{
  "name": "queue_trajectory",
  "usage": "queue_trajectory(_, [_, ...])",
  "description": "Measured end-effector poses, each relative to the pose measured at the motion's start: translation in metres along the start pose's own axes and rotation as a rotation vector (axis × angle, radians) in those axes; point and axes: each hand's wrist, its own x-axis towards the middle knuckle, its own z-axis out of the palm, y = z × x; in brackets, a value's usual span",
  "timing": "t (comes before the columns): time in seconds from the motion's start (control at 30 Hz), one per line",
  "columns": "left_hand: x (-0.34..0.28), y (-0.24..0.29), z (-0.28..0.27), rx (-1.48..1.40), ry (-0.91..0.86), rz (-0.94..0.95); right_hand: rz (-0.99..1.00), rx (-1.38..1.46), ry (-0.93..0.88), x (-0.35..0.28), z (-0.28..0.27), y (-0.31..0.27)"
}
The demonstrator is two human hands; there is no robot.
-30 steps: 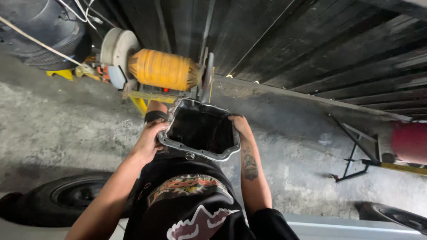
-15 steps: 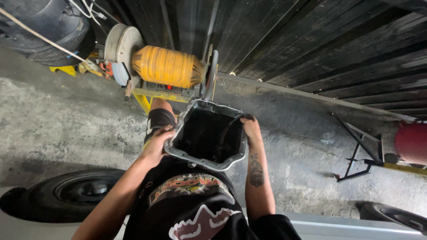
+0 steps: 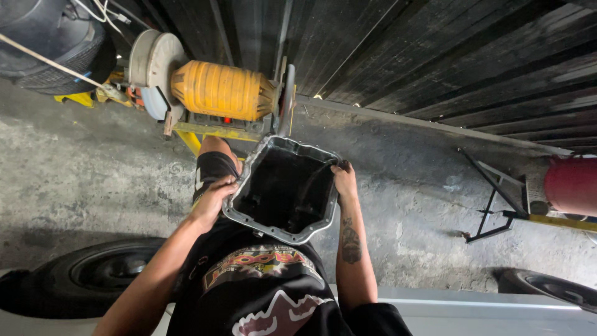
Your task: The person holds a rectangular metal part and repeatedly presses its edges against a rotating grinding wheel. They rotate and reposition the part to grind different sides and corners, maintaining contact with the wheel throughout the process.
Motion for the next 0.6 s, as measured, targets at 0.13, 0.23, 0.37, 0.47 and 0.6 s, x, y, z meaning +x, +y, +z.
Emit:
queue_trajectory(0.13, [0.004,-0.008,0.0,-0.009,0.116,-0.102,0.0,0.119,0.011,-0.013,-0.002,-0.007])
queue_trajectory(0.23, [-0.001,0.0,-0.001,0.004,0.147,-0.085,-0.022,0.063,0.025,-0.013,0.008,-0.008])
queue_trajectory(0.37, [-0.012,0.013,-0.006,-0.075,0.285,-0.11,0.004,0.085,0.0,-0.005,0.028,0.002])
queue_trajectory(0.47, [-0.016,0.023,-0.005,-0.091,0.28,-0.082,-0.007,0.128,-0.042,0.002,0.038,0.01])
queue_trajectory(0.6, [-0.023,0.038,0.008,-0.088,0.278,-0.051,0.003,0.133,-0.05,0.013,0.048,0.013])
